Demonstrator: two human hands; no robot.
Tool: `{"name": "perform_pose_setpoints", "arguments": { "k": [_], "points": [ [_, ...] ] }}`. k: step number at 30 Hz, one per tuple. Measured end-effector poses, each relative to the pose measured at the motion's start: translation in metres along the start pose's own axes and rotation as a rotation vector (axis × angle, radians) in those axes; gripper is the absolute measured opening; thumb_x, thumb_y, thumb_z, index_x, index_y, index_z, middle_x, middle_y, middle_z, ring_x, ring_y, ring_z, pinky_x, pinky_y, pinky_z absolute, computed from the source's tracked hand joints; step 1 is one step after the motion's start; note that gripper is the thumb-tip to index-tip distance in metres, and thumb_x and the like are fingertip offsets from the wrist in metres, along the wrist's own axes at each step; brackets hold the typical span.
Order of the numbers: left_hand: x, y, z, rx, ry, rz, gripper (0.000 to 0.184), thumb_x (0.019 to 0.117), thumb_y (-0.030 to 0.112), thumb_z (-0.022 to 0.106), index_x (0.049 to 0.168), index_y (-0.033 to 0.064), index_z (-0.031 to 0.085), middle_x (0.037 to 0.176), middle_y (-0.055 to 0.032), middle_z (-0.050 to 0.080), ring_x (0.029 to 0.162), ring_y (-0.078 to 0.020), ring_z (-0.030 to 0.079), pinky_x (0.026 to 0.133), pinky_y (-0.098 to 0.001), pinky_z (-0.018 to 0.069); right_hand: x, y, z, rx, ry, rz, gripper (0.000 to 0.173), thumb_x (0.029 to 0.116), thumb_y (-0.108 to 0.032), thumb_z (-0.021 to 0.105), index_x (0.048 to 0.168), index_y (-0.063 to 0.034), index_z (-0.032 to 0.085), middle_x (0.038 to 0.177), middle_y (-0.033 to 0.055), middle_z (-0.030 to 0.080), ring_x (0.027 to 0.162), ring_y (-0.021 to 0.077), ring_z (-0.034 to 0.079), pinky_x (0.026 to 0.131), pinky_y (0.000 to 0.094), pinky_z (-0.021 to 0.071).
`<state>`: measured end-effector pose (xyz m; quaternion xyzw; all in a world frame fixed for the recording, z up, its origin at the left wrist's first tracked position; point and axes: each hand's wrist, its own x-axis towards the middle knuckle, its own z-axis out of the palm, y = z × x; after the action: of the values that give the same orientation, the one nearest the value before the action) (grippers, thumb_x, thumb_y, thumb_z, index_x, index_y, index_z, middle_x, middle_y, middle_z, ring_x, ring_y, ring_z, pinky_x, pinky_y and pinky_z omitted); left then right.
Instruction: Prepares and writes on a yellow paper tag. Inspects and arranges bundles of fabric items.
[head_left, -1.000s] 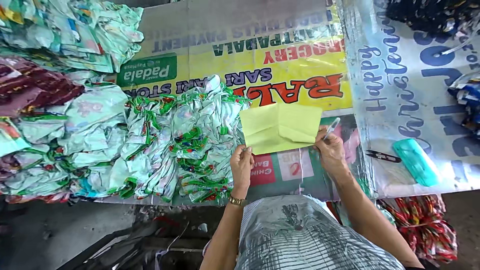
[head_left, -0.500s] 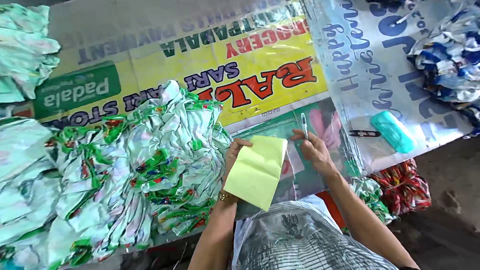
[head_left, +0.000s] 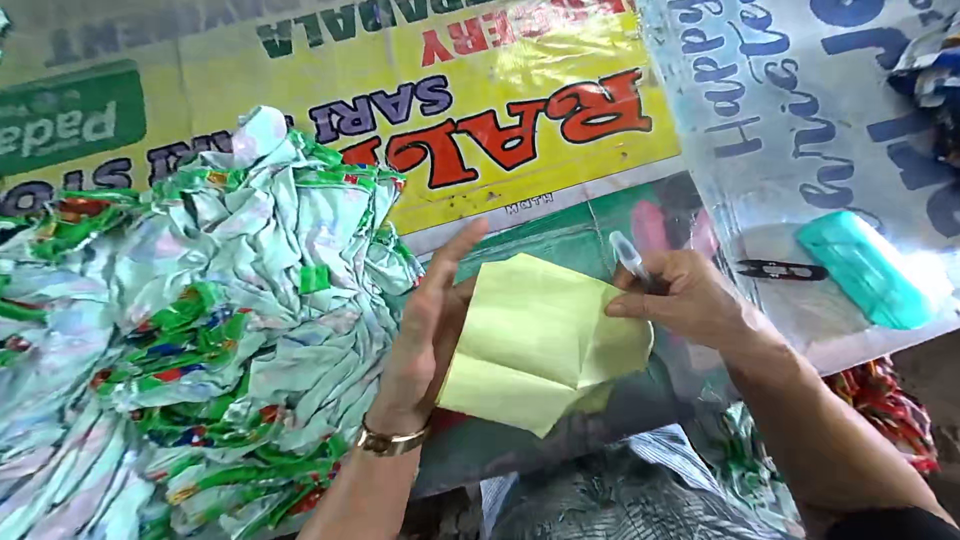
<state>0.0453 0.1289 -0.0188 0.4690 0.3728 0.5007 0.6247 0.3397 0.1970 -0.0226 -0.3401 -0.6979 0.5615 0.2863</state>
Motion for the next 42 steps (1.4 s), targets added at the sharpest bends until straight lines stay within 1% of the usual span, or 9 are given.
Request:
{"name": "perform_pose_setpoints", "arguments": {
  "k": [2,5,8,14,18,24,30,38,42],
  "points": [
    [-0.006,0.0,0.001,-0.013,0.001,-0.069,0.08,0.0963,0.073,0.043,0.157,0.02,0.04,0.118,-0.006,0.073,0.098,-0.0141,0.073,0.083,-0.0326,0.0622,-0.005,0.0,0.003,-0.158,0.014,-0.092,0.014,0.0892,-0.019,0.077,0.084,-0.0122,0.066,0.065,-0.0092,0.055,0.054,-0.0045,0.047,0.047,0.0102,0.0378],
    [-0.024,-0.001,0.017,0.104,0.137,-0.093,0.029,0.1027,0.016,0.057,0.131,0.0108,0.063,0.098,-0.0045,0.075,0.081,-0.0094,0.074,0.071,-0.0252,0.0631,-0.02,-0.001,0.008,-0.254,0.022,-0.195,0.014,0.0915,-0.019,0.075,0.084,-0.0115,0.066,0.067,-0.0093,0.057,0.055,-0.0048,0.049,0.048,0.0098,0.0393],
    [-0.048,-0.007,0.035,0.223,0.169,0.023,0.014,0.0979,0.004,0.063,0.107,0.0078,0.073,0.091,-0.0022,0.074,0.077,-0.0074,0.071,0.068,-0.0233,0.0616,-0.043,-0.004,0.012,-0.249,0.042,-0.266,0.009,0.0901,-0.015,0.075,0.086,-0.0124,0.068,0.069,-0.0096,0.061,0.057,-0.0047,0.053,0.049,0.0098,0.0439],
    [-0.09,-0.017,0.079,0.299,0.187,0.18,0.006,0.0951,0.008,0.07,0.096,0.0119,0.065,0.082,0.0013,0.068,0.07,-0.0039,0.067,0.062,-0.0207,0.0593,-0.097,-0.006,0.026,-0.23,0.114,-0.352,0.005,0.0882,-0.01,0.072,0.087,-0.0125,0.067,0.07,-0.0093,0.06,0.057,-0.0042,0.053,0.049,0.0104,0.044],
    [-0.097,-0.019,0.09,0.259,0.166,0.215,0.013,0.1022,0.023,0.063,0.092,0.0154,0.067,0.079,0.0042,0.066,0.068,-0.0023,0.065,0.061,-0.0203,0.058,-0.115,-0.003,0.025,-0.395,0.248,-0.523,0.014,0.0966,-0.018,0.067,0.086,-0.0088,0.069,0.068,-0.0097,0.06,0.059,-0.0084,0.052,0.054,0.0084,0.0439],
    [-0.082,-0.028,0.095,0.006,0.173,0.093,0.012,0.1037,0.016,0.057,0.098,0.015,0.067,0.085,0.0001,0.068,0.072,-0.0053,0.068,0.064,-0.0236,0.0599,-0.123,0.011,0.018,-0.663,0.463,-0.764,0.015,0.098,-0.01,0.063,0.095,-0.0026,0.075,0.107,0.0097,0.073,0.098,0.0098,0.069,0.083,0.023,0.0573],
    [-0.064,-0.028,0.103,-0.134,0.195,-0.006,0.022,0.1075,0.019,0.05,0.094,0.0145,0.067,0.082,-0.0007,0.067,0.071,-0.0058,0.068,0.064,-0.0234,0.0597,-0.125,0.022,0.007,-0.824,0.603,-0.826,0.016,0.099,-0.015,0.064,0.1,-0.0046,0.077,0.106,0.015,0.063,0.074,0.012,0.056,0.062,0.024,0.0467],
    [-0.05,-0.031,0.078,0.071,0.336,0.019,0.018,0.1074,0.032,0.053,0.112,0.0201,0.065,0.097,0.0019,0.071,0.082,-0.007,0.07,0.072,-0.027,0.0605,-0.177,0.026,-0.004,-0.74,0.432,-0.871,0.013,0.104,-0.025,0.062,0.109,-0.016,0.07,0.11,0.0064,0.071,0.093,0.0123,0.068,0.079,0.0246,0.0563],
    [-0.046,-0.032,0.046,0.168,0.404,0.066,0.02,0.1056,0.035,0.057,0.116,0.0202,0.065,0.098,-0.0002,0.072,0.081,-0.0103,0.071,0.072,-0.0289,0.0611,-0.201,0.027,0.016,-0.829,0.294,-0.867,0.015,0.1046,-0.023,0.059,0.116,-0.0197,0.068,0.106,0.0075,0.071,0.078,0.0177,0.065,0.065,0.0307,0.0513]
  ]
}}
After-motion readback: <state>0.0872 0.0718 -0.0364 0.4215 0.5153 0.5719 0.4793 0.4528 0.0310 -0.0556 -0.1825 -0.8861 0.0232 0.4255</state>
